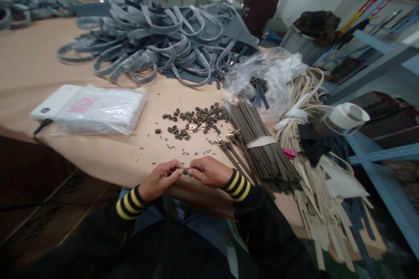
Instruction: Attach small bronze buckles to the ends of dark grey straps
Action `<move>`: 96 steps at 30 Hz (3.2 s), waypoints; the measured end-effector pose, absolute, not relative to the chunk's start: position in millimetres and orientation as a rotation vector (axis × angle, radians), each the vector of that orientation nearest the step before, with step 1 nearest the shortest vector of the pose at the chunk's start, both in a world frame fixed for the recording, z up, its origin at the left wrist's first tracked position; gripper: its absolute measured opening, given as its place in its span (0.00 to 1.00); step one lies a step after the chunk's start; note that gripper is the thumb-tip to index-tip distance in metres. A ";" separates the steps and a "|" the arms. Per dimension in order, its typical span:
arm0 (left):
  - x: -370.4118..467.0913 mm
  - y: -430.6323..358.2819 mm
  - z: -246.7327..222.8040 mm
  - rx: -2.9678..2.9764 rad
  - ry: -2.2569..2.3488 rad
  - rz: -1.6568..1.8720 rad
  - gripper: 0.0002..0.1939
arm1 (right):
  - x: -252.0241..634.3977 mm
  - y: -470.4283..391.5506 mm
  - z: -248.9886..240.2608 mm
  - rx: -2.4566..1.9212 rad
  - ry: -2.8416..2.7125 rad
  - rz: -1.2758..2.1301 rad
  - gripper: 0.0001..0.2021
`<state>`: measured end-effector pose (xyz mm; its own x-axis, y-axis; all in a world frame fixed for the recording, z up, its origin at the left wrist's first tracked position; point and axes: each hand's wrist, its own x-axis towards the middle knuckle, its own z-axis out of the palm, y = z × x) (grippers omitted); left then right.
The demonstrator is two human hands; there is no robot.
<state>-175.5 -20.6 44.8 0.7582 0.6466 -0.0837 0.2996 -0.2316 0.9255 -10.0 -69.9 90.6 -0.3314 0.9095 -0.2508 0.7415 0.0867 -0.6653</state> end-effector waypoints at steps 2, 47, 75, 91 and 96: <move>-177.9 -19.8 47.7 1.832 0.670 0.336 0.10 | -10.0 -72.2 90.9 -1.653 -2.112 1.123 0.10; -137.7 -9.2 16.7 2.128 0.679 0.798 0.07 | 91.2 -57.9 116.9 -2.484 -1.351 -0.124 0.06; -170.8 -39.4 38.9 1.111 0.829 0.525 0.13 | -52.3 -102.1 43.2 -1.291 -0.853 1.437 0.13; -165.6 -39.4 51.6 0.605 0.731 0.559 0.12 | -46.7 -100.1 43.4 -1.070 -0.941 1.466 0.11; -169.1 -30.7 49.3 0.602 0.799 0.684 0.13 | -46.6 -103.3 48.3 -1.098 -0.967 1.469 0.10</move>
